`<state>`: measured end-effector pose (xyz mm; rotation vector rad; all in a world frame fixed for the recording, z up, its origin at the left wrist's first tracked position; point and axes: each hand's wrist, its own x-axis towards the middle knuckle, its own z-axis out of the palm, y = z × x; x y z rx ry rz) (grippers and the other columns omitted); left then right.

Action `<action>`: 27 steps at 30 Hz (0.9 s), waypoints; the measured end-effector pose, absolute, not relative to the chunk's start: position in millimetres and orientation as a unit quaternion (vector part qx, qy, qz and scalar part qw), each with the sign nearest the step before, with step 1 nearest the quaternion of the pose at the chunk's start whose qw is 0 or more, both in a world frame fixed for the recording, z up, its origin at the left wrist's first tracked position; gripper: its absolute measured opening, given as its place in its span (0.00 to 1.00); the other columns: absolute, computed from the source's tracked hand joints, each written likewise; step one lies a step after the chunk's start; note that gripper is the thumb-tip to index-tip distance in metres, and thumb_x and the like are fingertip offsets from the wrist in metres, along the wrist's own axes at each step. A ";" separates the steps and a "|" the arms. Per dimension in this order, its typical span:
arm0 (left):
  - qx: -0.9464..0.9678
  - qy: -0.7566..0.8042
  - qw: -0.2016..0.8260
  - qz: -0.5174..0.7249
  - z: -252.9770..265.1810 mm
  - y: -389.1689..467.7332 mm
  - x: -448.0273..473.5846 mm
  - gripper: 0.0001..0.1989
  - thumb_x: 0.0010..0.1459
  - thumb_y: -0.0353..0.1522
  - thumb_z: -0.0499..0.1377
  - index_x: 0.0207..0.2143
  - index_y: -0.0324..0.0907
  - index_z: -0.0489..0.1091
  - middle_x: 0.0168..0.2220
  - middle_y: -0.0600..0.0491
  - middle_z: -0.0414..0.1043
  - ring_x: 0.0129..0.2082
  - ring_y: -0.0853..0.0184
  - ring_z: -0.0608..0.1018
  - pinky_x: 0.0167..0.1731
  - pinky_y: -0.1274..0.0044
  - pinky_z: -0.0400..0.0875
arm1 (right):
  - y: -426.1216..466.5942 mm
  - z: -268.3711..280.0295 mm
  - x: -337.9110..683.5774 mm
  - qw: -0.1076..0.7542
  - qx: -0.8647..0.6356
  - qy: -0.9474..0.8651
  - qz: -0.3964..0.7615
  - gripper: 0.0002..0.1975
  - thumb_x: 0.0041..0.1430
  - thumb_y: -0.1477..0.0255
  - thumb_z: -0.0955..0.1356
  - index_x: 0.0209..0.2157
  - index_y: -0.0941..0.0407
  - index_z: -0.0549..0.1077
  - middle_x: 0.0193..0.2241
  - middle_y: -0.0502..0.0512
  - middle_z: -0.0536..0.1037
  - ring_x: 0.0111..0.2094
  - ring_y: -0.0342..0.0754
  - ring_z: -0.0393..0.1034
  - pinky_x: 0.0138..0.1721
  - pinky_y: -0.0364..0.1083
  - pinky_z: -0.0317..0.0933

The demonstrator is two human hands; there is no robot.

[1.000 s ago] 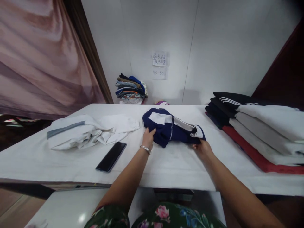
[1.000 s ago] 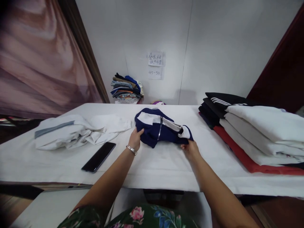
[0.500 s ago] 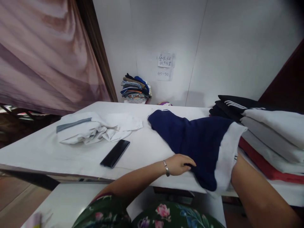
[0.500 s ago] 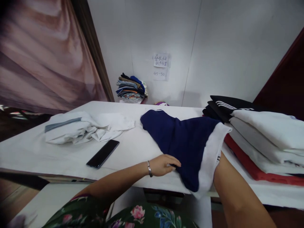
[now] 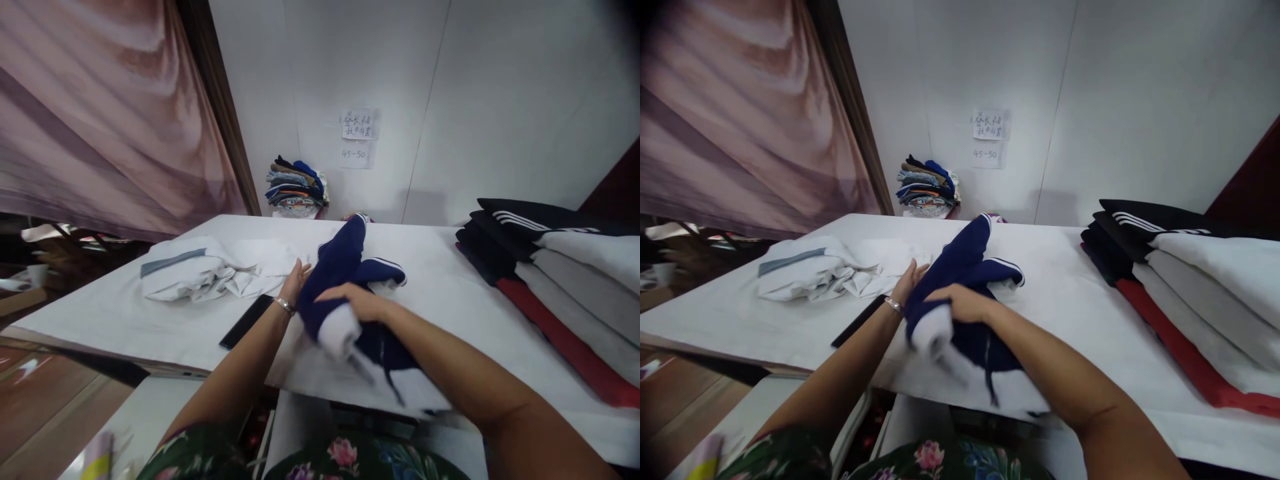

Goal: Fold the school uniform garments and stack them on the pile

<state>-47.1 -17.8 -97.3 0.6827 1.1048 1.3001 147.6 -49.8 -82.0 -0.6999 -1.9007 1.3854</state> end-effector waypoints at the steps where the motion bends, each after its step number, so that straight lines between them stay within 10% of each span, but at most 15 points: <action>1: 0.298 0.509 0.580 0.561 -99.3 -14.8 -54.0 0.28 0.57 0.52 0.50 0.48 0.40 0.66 0.56 0.39 0.65 0.55 0.54 0.69 0.50 0.64 0.66 | -53.1 -86.2 139.3 0.270 -0.218 -0.778 0.524 0.16 0.52 0.67 0.72 0.44 0.57 0.75 0.44 0.52 0.76 0.46 0.53 0.70 0.52 0.51 0.63; 6: 0.461 0.629 0.423 0.461 -99.9 3.6 -56.0 0.30 0.53 0.46 0.59 0.56 0.44 0.60 0.61 0.42 0.59 0.59 0.55 0.64 0.52 0.64 0.63 | -72.0 -116.2 123.0 0.119 -0.130 -0.884 0.433 0.28 0.55 0.67 0.68 0.58 0.55 0.65 0.57 0.57 0.68 0.57 0.51 0.62 0.59 0.48 0.54; 14: 0.693 0.663 0.134 0.248 -86.0 68.3 9.6 0.41 0.49 0.48 0.61 0.60 0.39 0.55 0.66 0.40 0.46 0.64 0.51 0.54 0.59 0.66 0.53 | -31.3 -87.8 182.2 0.400 -0.310 -0.817 0.277 0.15 0.59 0.69 0.64 0.46 0.54 0.76 0.47 0.55 0.76 0.50 0.48 0.69 0.56 0.49 0.59; 18: 0.649 0.729 0.122 0.182 -87.2 96.4 22.3 0.43 0.46 0.49 0.62 0.60 0.38 0.54 0.63 0.36 0.53 0.60 0.48 0.62 0.54 0.64 0.60 | 13.1 -99.4 240.9 0.351 -0.562 -0.716 0.219 0.22 0.55 0.65 0.67 0.51 0.57 0.72 0.54 0.61 0.70 0.58 0.56 0.60 0.61 0.55 0.50; 22: 0.650 0.728 0.161 0.149 -91.3 114.0 26.5 0.29 0.50 0.42 0.62 0.49 0.31 0.66 0.51 0.33 0.68 0.52 0.49 0.71 0.48 0.68 0.65 | 21.1 -129.7 262.0 0.279 -0.629 -0.603 0.405 0.38 0.52 0.57 0.69 0.61 0.59 0.59 0.53 0.64 0.71 0.53 0.56 0.67 0.56 0.54 0.58; 27: 0.707 0.662 0.144 0.204 -70.3 121.0 50.0 0.14 0.58 0.37 0.55 0.42 0.37 0.70 0.47 0.41 0.73 0.49 0.57 0.73 0.47 0.73 0.64 | 15.5 -137.2 249.2 0.360 -0.527 -0.623 0.453 0.30 0.47 0.61 0.72 0.52 0.58 0.71 0.48 0.58 0.75 0.49 0.54 0.70 0.54 0.53 0.60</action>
